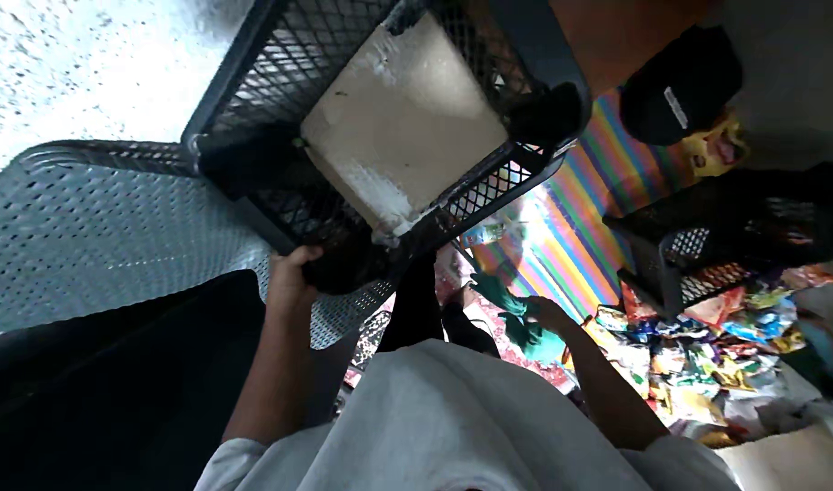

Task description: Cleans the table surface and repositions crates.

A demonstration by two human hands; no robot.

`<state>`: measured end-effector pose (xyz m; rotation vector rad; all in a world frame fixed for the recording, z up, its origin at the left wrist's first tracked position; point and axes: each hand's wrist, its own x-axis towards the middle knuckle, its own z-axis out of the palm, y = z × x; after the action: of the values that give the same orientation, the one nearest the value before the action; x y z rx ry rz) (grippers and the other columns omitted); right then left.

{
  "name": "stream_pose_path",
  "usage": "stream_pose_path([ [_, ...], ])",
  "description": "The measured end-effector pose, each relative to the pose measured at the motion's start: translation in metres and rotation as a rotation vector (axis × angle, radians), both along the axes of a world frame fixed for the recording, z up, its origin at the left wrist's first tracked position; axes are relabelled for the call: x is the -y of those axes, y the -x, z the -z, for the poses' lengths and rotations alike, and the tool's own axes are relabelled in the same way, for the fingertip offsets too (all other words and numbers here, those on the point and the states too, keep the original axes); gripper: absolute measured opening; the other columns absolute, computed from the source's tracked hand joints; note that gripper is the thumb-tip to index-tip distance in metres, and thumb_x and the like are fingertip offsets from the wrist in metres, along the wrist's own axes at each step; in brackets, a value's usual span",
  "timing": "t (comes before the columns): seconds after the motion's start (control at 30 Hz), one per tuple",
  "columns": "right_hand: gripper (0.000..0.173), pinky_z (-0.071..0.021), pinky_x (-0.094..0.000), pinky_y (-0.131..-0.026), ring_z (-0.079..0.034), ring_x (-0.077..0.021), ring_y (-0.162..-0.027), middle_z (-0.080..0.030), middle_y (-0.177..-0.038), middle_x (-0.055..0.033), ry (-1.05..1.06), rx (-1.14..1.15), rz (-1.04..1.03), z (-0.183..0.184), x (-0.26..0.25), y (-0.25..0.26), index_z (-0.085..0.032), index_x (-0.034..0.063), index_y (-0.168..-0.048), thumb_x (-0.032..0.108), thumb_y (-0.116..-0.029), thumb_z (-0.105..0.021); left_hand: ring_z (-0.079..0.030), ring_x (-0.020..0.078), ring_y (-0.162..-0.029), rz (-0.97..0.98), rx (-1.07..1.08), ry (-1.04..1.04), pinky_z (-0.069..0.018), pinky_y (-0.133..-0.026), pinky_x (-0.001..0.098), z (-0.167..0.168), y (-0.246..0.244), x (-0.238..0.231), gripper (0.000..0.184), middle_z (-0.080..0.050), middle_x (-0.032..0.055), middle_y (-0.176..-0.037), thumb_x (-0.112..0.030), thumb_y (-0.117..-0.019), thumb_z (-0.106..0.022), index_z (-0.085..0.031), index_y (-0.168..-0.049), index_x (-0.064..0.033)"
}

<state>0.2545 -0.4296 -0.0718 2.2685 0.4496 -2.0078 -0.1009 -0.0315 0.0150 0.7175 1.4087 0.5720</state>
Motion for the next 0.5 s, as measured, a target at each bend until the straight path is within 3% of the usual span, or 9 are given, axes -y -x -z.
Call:
stream_pose_path([
  [0.07,0.041,-0.041,-0.0631,-0.11,-0.057,-0.0421,-0.127,-0.063,-0.131,-0.0275,0.099,-0.156,-0.251,-0.009,0.029,-0.003,-0.065,-0.0018,-0.129,0.013,-0.0914,-0.073,-0.071,0.0178,-0.095,0.045,0.003,-0.008,-0.0615,-0.08,0.0391,-0.012,0.008,0.016,0.044,-0.073,0.0056,-0.106,-0.01,-0.075,-0.069,-0.06,-0.118,-0.0095],
  [0.17,0.046,-0.0403,-0.0693,-0.107,-0.057,-0.0462,-0.126,-0.065,-0.127,-0.0289,0.308,-0.328,-0.568,-0.022,0.083,0.008,-0.07,-0.0032,-0.122,0.025,-0.0868,-0.079,-0.072,0.016,-0.085,0.074,-0.052,-0.012,-0.0621,-0.072,0.0367,-0.028,0.009,0.047,0.045,-0.073,0.0048,-0.095,-0.01,-0.0673,-0.071,-0.06,-0.111,-0.008],
  [0.27,0.056,-0.0384,-0.0669,-0.11,-0.055,-0.0432,-0.13,-0.063,-0.133,-0.027,0.369,-0.353,-0.466,-0.027,0.153,0.015,-0.068,-0.0001,-0.127,0.045,-0.0935,-0.072,-0.072,0.0151,-0.081,0.106,-0.069,0.017,-0.0628,-0.07,0.0361,-0.04,-0.002,0.083,0.049,-0.072,0.0042,-0.09,-0.005,-0.0642,-0.071,-0.058,-0.112,-0.007],
  [0.37,0.066,-0.0373,-0.0629,-0.113,-0.054,-0.0394,-0.135,-0.062,-0.138,-0.0241,0.428,-0.249,-0.323,-0.049,0.193,0.03,-0.067,0.0018,-0.13,0.058,-0.0973,-0.06,-0.072,0.0198,-0.085,0.215,-0.081,0.076,-0.063,-0.075,0.0399,-0.051,-0.03,0.119,0.049,-0.073,0.0097,-0.094,0.001,-0.0674,-0.069,-0.058,-0.115,-0.0003],
  [0.5,0.051,-0.0385,-0.0574,-0.114,-0.056,-0.0379,-0.132,-0.063,-0.135,-0.0241,0.323,-0.197,-0.139,-0.079,0.213,0.047,-0.068,0.0004,-0.128,0.044,-0.1038,-0.057,-0.073,0.0221,-0.089,0.407,-0.08,0.124,-0.063,-0.079,0.0421,-0.043,-0.08,0.168,0.051,-0.073,0.013,-0.099,0.008,-0.0675,-0.078,-0.061,-0.116,0.0028],
])
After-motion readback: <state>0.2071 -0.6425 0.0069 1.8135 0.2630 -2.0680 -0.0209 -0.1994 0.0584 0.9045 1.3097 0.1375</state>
